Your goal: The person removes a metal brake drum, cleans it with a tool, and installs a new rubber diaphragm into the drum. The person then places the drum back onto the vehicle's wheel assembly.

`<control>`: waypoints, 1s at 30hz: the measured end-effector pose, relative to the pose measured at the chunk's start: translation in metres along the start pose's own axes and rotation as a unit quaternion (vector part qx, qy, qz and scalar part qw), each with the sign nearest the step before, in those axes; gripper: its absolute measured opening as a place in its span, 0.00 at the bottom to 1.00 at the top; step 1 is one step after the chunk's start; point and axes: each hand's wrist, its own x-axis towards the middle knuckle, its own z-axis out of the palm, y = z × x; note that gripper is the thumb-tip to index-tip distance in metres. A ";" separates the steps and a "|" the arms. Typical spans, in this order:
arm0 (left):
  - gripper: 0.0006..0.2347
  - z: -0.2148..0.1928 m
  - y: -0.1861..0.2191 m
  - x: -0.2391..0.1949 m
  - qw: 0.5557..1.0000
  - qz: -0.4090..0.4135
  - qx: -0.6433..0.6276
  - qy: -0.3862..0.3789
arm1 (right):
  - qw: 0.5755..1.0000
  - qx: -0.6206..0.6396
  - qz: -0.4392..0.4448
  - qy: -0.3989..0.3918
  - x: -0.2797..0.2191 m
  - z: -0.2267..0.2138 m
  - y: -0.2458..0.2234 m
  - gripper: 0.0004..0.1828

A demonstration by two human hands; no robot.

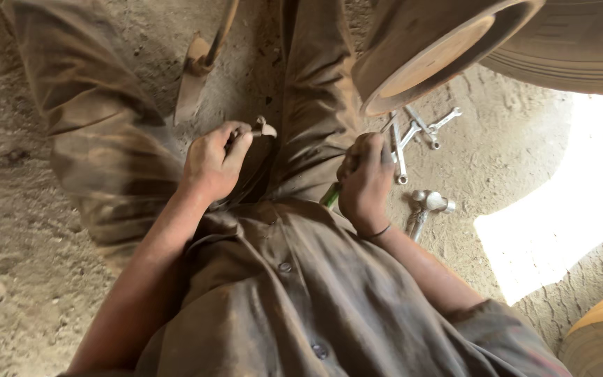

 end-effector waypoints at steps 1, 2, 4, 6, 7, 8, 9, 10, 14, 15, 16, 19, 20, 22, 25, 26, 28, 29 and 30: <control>0.13 0.000 0.000 0.001 1.000 -0.005 -0.007 0.001 | 0.997 0.060 0.047 0.007 0.000 0.004 -0.004 0.20; 0.13 0.001 -0.001 0.003 1.000 -0.010 -0.014 0.003 | 0.988 0.120 0.093 0.013 0.000 0.008 -0.010 0.19; 0.13 0.002 0.000 0.005 1.000 0.018 -0.012 0.012 | 0.997 0.043 0.026 -0.050 -0.005 0.016 -0.021 0.18; 0.13 0.003 0.002 0.006 1.000 0.021 -0.011 0.013 | 0.991 -0.011 -0.018 -0.129 -0.015 0.025 -0.030 0.19; 0.13 0.002 0.003 0.005 1.000 0.010 -0.010 0.012 | 0.984 -0.027 -0.029 -0.176 -0.022 0.028 -0.033 0.21; 0.13 0.002 0.005 0.004 1.000 -0.002 -0.009 0.011 | 0.973 -0.042 -0.040 -0.224 -0.027 0.031 -0.036 0.22; 0.13 0.001 0.006 0.005 1.000 -0.025 -0.014 -0.003 | 0.982 0.001 -0.047 -0.184 -0.025 0.035 -0.036 0.21; 0.13 0.000 0.006 0.005 0.999 -0.048 -0.019 -0.018 | 0.987 0.044 -0.054 -0.143 -0.024 0.037 -0.037 0.20; 0.13 -0.006 0.003 0.002 1.000 -0.011 -0.009 -0.004 | 0.981 0.185 0.021 -0.053 -0.011 0.042 -0.034 0.16; 0.13 -0.005 0.002 0.004 1.000 -0.017 -0.010 -0.006 | 0.974 0.211 0.065 -0.049 -0.009 0.044 -0.033 0.16; 0.13 -0.004 0.001 0.007 1.000 -0.022 -0.012 -0.007 | 0.964 0.237 0.109 -0.045 -0.007 0.044 -0.035 0.16; 0.12 -0.001 -0.003 0.007 0.999 -0.009 -0.031 -0.001 | 0.973 0.161 -0.005 -0.167 -0.017 0.049 -0.046 0.18; 0.12 -0.001 -0.003 0.007 0.999 0.003 -0.040 0.003 | 0.964 0.107 -0.086 -0.229 -0.022 0.052 -0.053 0.20; 0.13 -0.002 -0.002 0.005 0.999 -0.037 -0.010 -0.009 | 0.942 0.117 -0.110 -0.293 -0.037 0.057 -0.068 0.22; 0.13 -0.002 0.001 0.008 1.000 0.005 -0.008 0.009 | 0.948 0.085 -0.151 -0.268 -0.039 0.064 -0.080 0.24; 0.12 -0.002 0.001 0.008 0.999 0.031 -0.015 0.025 | 0.954 0.065 -0.163 -0.244 -0.037 0.063 -0.078 0.25; 0.13 -0.004 -0.002 0.002 0.999 0.002 -0.035 0.006 | 0.964 0.149 -0.091 -0.198 -0.029 0.060 -0.061 0.21; 0.13 -0.004 -0.004 0.001 0.999 -0.011 -0.046 -0.008 | 0.966 0.189 -0.054 -0.169 -0.023 0.055 -0.049 0.21; 0.13 -0.005 -0.006 -0.002 0.999 0.008 -0.038 0.003 | 0.966 0.184 -0.034 -0.176 -0.019 0.049 -0.035 0.21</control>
